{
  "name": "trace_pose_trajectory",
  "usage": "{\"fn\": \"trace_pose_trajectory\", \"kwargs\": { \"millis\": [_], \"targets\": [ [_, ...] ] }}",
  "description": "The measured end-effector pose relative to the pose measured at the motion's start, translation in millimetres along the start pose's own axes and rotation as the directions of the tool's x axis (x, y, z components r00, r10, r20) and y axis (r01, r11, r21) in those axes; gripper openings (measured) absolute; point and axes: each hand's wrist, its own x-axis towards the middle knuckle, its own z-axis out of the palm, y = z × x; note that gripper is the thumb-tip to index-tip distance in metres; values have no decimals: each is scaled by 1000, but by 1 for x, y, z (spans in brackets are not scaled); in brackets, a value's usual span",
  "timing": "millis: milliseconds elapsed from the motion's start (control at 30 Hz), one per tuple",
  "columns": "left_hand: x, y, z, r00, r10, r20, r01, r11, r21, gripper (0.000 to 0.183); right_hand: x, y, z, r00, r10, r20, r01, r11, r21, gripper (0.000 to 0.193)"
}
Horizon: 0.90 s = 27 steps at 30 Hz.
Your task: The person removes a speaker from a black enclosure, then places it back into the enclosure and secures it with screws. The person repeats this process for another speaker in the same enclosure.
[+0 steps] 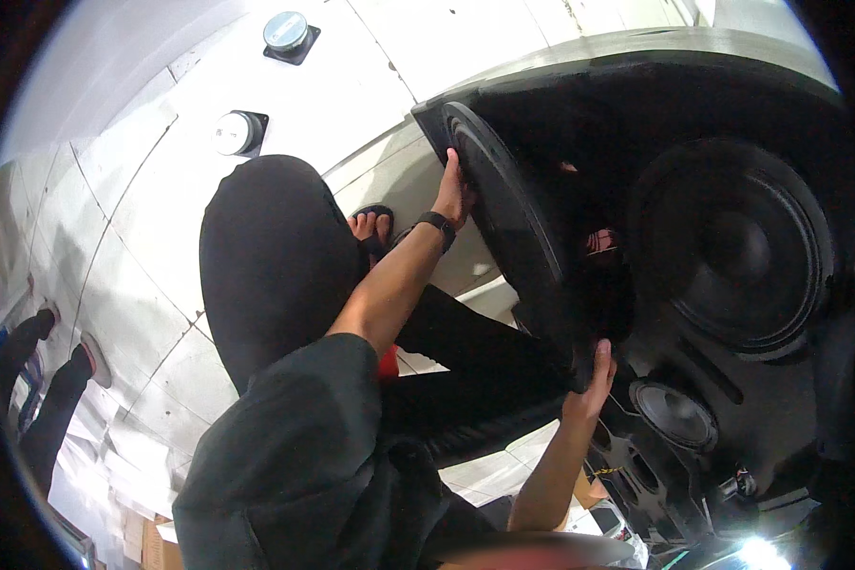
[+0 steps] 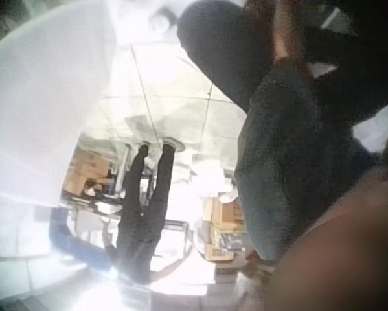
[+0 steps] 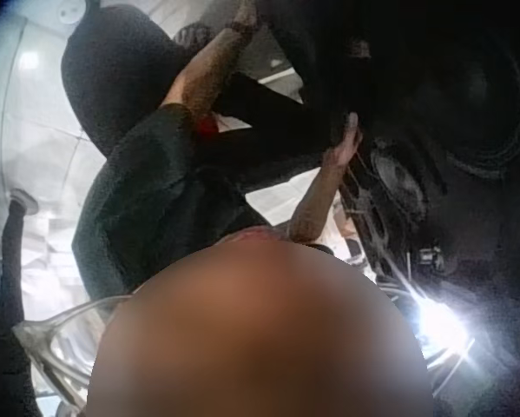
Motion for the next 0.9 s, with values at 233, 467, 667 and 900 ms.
{"fn": "trace_pose_trajectory", "kwargs": {
  "millis": [233,467,667,900],
  "targets": [
    [16,-10,-8,994,70,-79,-66,997,45,88,17,-5,11,998,56,-23,-53,991,125,64],
    [18,-10,-8,980,88,-179,-57,984,170,91,46,0,0,995,65,71,-79,975,206,73],
    [15,-9,-6,982,140,-123,-115,975,192,88,38,-13,12,991,7,133,-28,988,154,67],
    [10,-6,1,970,142,-196,-88,962,258,85,33,-22,23,998,20,59,-29,989,144,71]
  ]
}}
